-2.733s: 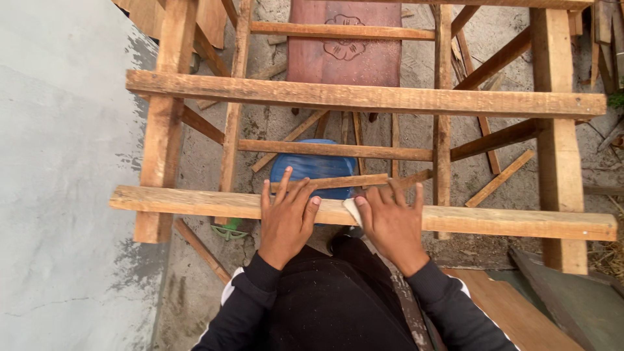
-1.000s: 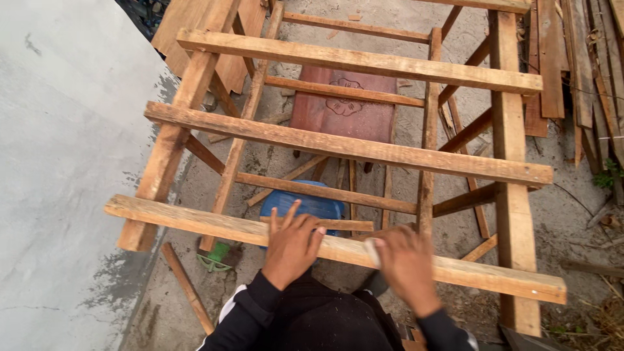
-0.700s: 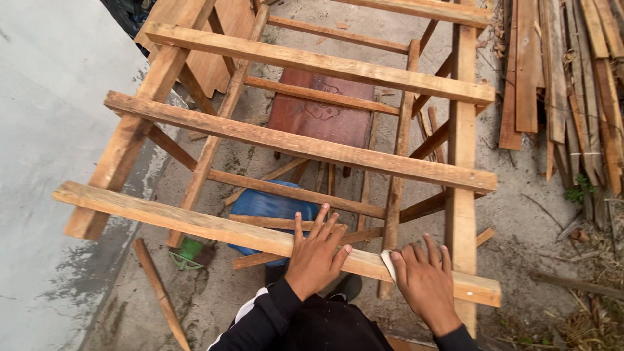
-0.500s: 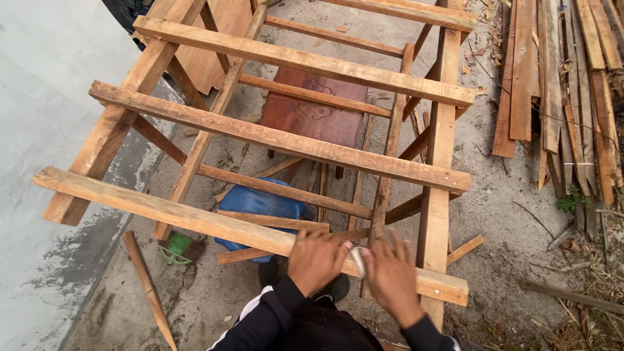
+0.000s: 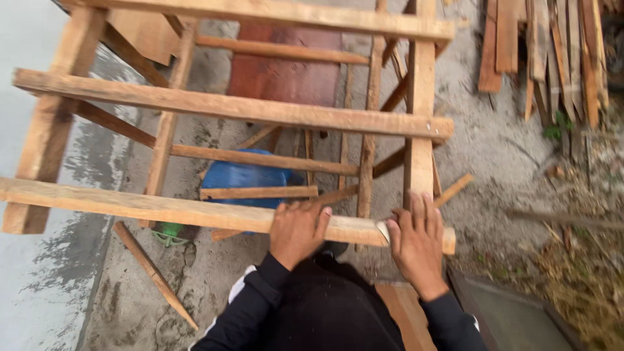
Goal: The person sands various parts of a wooden furniture frame by hand using a piece of sandpaper.
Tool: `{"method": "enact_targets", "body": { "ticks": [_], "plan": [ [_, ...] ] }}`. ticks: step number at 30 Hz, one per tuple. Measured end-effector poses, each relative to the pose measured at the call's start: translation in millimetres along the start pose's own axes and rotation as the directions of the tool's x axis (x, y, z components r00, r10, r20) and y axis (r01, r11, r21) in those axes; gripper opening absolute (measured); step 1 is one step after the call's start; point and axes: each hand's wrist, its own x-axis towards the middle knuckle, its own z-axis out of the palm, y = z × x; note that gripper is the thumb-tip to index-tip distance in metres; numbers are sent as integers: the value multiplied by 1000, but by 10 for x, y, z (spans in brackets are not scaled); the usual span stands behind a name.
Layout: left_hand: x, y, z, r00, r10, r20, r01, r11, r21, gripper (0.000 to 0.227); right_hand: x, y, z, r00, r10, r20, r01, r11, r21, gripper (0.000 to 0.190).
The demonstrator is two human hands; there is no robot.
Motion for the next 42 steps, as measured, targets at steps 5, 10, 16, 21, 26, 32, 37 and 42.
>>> {"method": "enact_targets", "body": {
  "ticks": [5, 10, 16, 21, 26, 32, 37, 42],
  "plan": [
    [-70, 22, -45, 998, 37, 47, -34, 997, -63, 32, -59, 108, -187, 999, 17, 29, -16, 999, -50, 35],
    [-75, 396, 184, 991, 136, -5, -135, 979, -153, 33, -107, 250, -370, 982, 146, 123, -147, 989, -1, 31],
    [-5, 1092, 672, 999, 30, -27, -33, 993, -113, 34, 173, 581, -398, 971, -191, 145, 151, 956, 250, 33],
    [76, 1343, 835, 952, -160, -261, 149, 987, -61, 34, 361, 911, -314, 921, -382, 80, 293, 811, 506, 23],
    [44, 1592, 954, 923, -256, -288, 277, 960, 32, 31, 437, 1063, -224, 882, -465, 71, 319, 703, 635, 22],
    [-7, 1779, 1053, 866, -302, -399, 325, 946, -11, 31, 664, 1128, -188, 837, -537, 105, 327, 645, 690, 20],
    [25, 1767, 1091, 860, -337, -383, 352, 935, -33, 31, 775, 1254, -75, 828, -549, 113, 357, 673, 647, 19],
    [15, 1752, 1109, 837, -330, -436, 331, 941, -75, 33, 953, 1378, 105, 791, -612, -1, 557, 720, 414, 21]
  ]
}}
